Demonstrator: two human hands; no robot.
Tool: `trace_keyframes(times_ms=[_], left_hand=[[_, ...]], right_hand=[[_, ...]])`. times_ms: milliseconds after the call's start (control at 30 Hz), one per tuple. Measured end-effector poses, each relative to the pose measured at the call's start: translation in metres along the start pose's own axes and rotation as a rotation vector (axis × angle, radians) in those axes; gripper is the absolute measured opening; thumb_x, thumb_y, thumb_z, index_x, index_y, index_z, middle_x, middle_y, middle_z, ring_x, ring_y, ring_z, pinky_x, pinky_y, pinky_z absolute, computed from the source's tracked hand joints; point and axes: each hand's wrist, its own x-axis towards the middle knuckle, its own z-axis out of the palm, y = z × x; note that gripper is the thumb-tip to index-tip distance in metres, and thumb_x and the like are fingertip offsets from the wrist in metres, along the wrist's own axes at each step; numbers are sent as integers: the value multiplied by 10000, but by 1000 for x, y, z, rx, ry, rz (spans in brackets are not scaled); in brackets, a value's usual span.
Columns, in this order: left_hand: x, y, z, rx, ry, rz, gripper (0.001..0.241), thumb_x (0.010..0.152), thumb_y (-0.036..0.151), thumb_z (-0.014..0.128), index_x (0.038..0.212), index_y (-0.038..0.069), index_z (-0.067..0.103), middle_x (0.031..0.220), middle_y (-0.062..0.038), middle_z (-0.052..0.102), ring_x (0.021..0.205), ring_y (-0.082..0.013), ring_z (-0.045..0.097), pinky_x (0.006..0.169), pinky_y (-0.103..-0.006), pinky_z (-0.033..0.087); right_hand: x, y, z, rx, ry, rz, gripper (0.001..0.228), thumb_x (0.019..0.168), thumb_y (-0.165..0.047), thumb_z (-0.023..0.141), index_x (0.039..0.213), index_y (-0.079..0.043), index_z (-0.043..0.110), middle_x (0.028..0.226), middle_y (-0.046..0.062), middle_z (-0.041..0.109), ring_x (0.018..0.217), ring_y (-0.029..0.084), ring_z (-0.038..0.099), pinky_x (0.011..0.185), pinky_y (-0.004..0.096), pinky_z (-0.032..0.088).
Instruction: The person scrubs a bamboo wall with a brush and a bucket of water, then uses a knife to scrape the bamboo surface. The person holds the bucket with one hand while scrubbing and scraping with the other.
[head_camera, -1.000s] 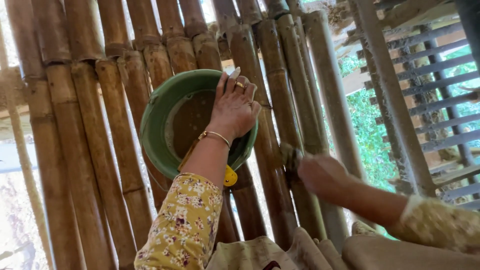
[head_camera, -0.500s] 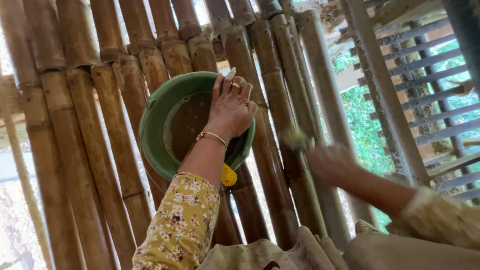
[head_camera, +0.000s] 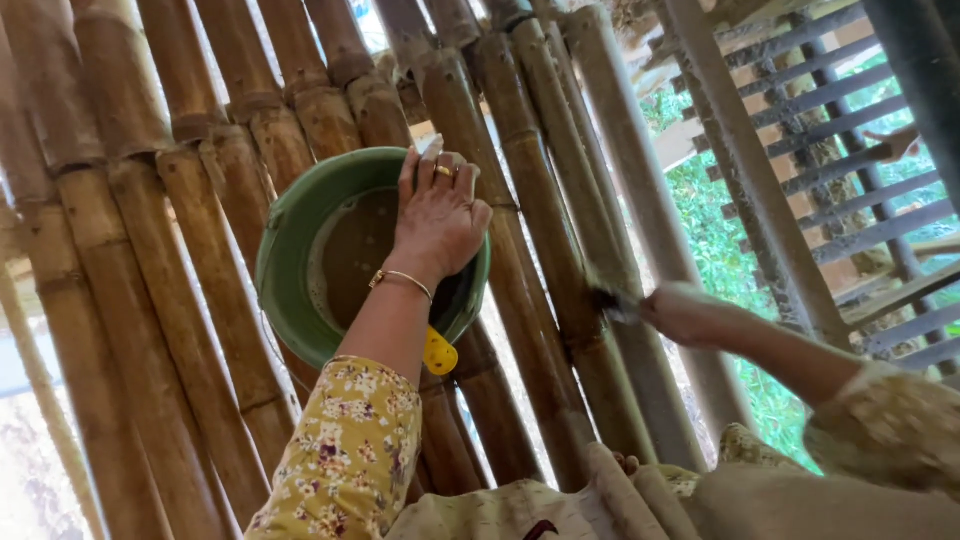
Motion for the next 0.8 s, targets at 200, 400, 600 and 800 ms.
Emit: trace_keyframes(times_ms=[200, 400, 600, 800], left_hand=[[2, -3, 3, 21, 17, 0, 407, 830, 387, 309, 1169, 199, 433, 1316, -88, 399, 1375, -271, 174, 1148, -464, 19], [-2, -3, 1, 6, 9, 5, 409, 826, 384, 314, 1169, 197, 435, 1300, -84, 397, 1365, -273, 175, 1152, -462, 4], [0, -6, 1, -10, 61, 41, 391, 835, 363, 320, 1159, 177, 437, 1274, -98, 416, 1355, -285, 198, 1146, -464, 23], [-3, -4, 0, 8, 21, 42, 399, 839, 385, 330, 1160, 179, 448, 1291, -106, 414, 1370, -287, 184, 1145, -469, 35]], right_hand=[[-43, -34, -68, 162, 95, 95, 372, 902, -336, 461, 958, -60, 704, 874, 245, 704, 932, 455, 630, 792, 547, 453], [-18, 19, 15, 37, -137, 12, 325, 861, -414, 473, 886, -199, 715, 797, 99, 725, 854, 335, 682, 711, 440, 545], [-57, -82, -80, -314, 183, 86, 247, 863, -259, 491, 1089, -246, 589, 744, 100, 684, 781, 322, 703, 712, 447, 551], [-45, -94, 18, -519, 121, 95, 133, 769, -213, 550, 721, -178, 669, 633, 47, 656, 654, 267, 683, 543, 438, 543]])
